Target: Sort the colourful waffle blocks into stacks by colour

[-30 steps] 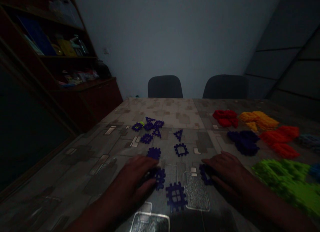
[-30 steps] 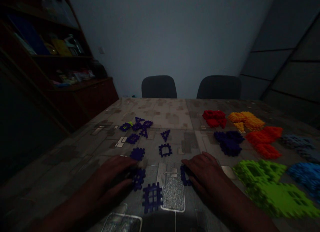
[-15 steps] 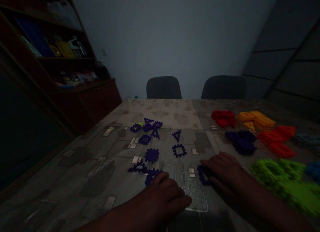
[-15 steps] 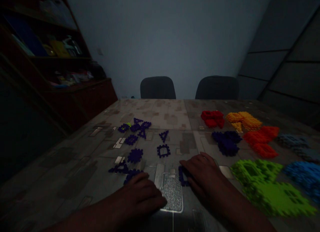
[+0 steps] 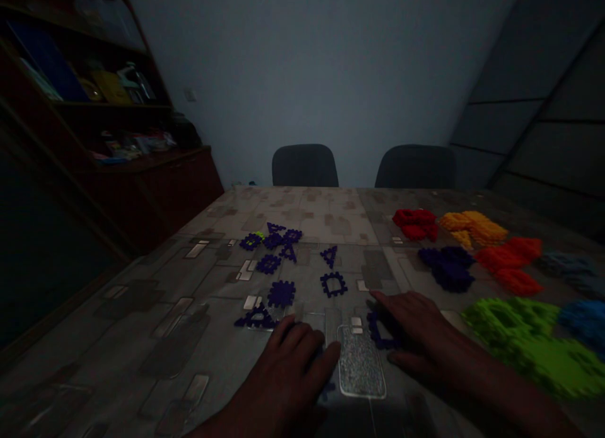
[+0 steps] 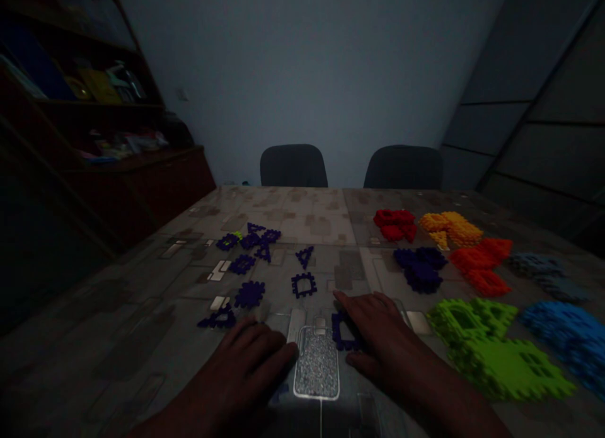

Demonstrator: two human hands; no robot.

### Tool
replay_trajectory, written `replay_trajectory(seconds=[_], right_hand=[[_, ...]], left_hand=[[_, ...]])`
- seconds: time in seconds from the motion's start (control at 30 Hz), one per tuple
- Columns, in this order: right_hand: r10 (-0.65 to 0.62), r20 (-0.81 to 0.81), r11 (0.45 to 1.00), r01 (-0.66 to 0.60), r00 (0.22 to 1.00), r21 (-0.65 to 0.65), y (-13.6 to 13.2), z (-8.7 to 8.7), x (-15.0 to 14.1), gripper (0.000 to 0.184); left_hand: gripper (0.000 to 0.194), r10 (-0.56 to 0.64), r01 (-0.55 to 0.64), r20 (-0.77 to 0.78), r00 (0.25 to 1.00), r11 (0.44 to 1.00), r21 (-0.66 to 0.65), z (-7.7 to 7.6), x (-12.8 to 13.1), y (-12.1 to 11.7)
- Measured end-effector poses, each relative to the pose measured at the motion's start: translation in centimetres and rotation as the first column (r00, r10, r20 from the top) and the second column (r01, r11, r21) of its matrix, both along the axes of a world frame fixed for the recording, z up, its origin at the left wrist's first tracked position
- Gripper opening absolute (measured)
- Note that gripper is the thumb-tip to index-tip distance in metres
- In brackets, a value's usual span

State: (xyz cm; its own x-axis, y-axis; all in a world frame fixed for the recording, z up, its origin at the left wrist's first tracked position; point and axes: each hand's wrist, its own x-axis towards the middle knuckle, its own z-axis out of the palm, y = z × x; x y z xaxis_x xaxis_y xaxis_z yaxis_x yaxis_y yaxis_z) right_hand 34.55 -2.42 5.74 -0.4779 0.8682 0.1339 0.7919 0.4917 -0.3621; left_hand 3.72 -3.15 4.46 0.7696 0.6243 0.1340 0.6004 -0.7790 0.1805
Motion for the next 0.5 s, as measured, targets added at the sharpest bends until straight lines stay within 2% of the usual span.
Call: replay_trajectory(seconds=[0.1, 0.23, 0.3, 0.37, 0.5], right_hand=[[0.007, 0.004, 1.0, -0.007, 1.0, -0.002, 0.0, -0.1, -0.2, 0.094], [0.015, -0.013, 1.0, -0.015, 1.0, -0.007, 0.0, -0.2, -0.3, 0.092], [0.016, -0.014, 1.0, -0.016, 1.0, -0.001, 0.0, -0.4, -0.3, 0.09], [0.01, -0.007, 1.0, -0.01, 1.0, 0.005, 0.1, -0.5, -0.3, 0.089], [0.019, -0.006, 1.0, -0.019, 1.0, 0.0, 0.2, -0.4, -0.3, 0.092]], left_hand=[[0.086, 0.053, -0.053, -0.034, 0.998, 0.999, 0.001, 0.0, 0.4, 0.0], [0.085, 0.015, -0.016, -0.018, 1.0, 0.998, -0.065, 0.5, 0.7, 0.2], [0.09, -0.034, 0.038, 0.033, 0.999, 0.992, -0.121, 1.5, 0.3, 0.4], [0.094, -0.06, 0.08, 0.123, 0.991, 0.984, -0.161, 3.1, -0.7, 0.8], [0.083, 0.066, -0.027, 0.227, 0.972, 0.985, -0.17, 6.0, -3.4, 2.1]])
